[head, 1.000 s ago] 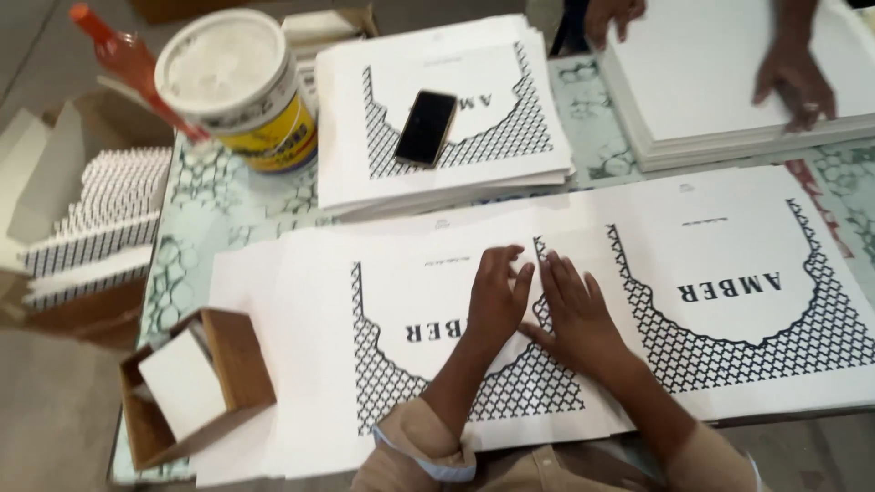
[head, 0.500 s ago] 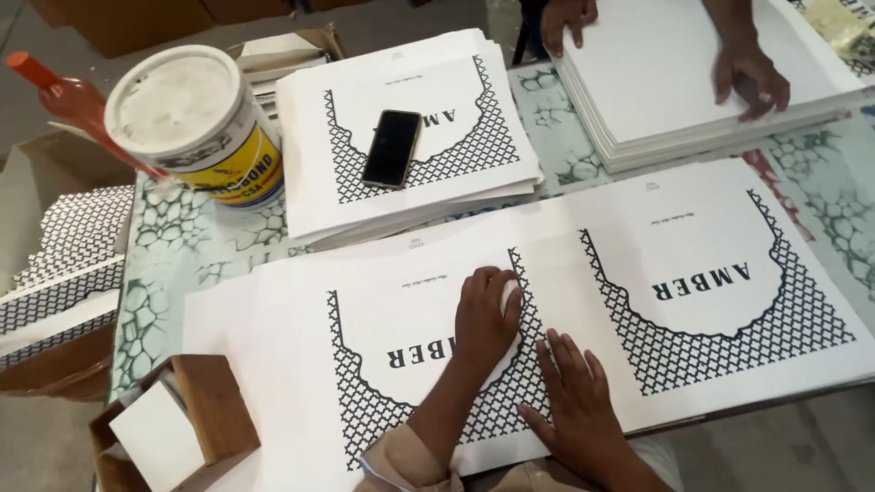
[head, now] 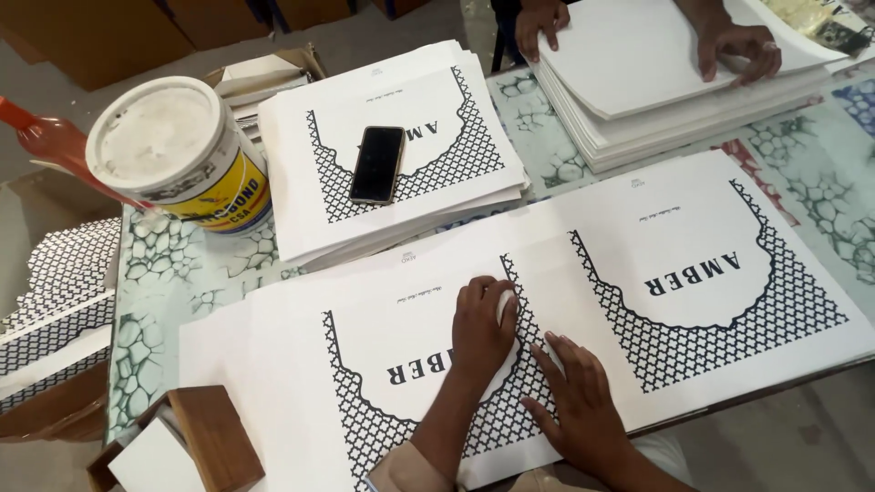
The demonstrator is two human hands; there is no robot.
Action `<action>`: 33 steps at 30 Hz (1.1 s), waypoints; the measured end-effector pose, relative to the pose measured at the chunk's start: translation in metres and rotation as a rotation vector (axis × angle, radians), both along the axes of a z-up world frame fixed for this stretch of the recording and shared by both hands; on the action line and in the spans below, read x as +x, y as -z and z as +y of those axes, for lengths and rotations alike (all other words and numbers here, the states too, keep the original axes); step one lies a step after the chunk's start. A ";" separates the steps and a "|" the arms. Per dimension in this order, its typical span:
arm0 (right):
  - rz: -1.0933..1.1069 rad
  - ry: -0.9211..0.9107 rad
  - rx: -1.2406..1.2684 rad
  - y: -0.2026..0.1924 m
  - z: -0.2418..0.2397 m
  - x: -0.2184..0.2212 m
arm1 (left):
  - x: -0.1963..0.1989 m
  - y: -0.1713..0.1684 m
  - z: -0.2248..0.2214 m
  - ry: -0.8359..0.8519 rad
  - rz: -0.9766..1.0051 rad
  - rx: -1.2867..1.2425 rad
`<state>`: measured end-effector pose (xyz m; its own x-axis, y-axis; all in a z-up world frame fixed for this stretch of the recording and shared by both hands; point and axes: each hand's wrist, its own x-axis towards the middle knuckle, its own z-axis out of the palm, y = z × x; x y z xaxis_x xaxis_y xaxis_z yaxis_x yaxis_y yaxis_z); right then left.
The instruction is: Applying adhesive and manually sorting and stacking printed paper sheets.
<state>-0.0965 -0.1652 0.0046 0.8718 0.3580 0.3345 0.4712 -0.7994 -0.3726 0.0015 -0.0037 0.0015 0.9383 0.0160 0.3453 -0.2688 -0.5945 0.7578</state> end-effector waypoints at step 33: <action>0.726 0.318 0.974 -0.039 -0.022 0.030 | -0.010 -0.020 0.008 0.042 -0.275 -0.088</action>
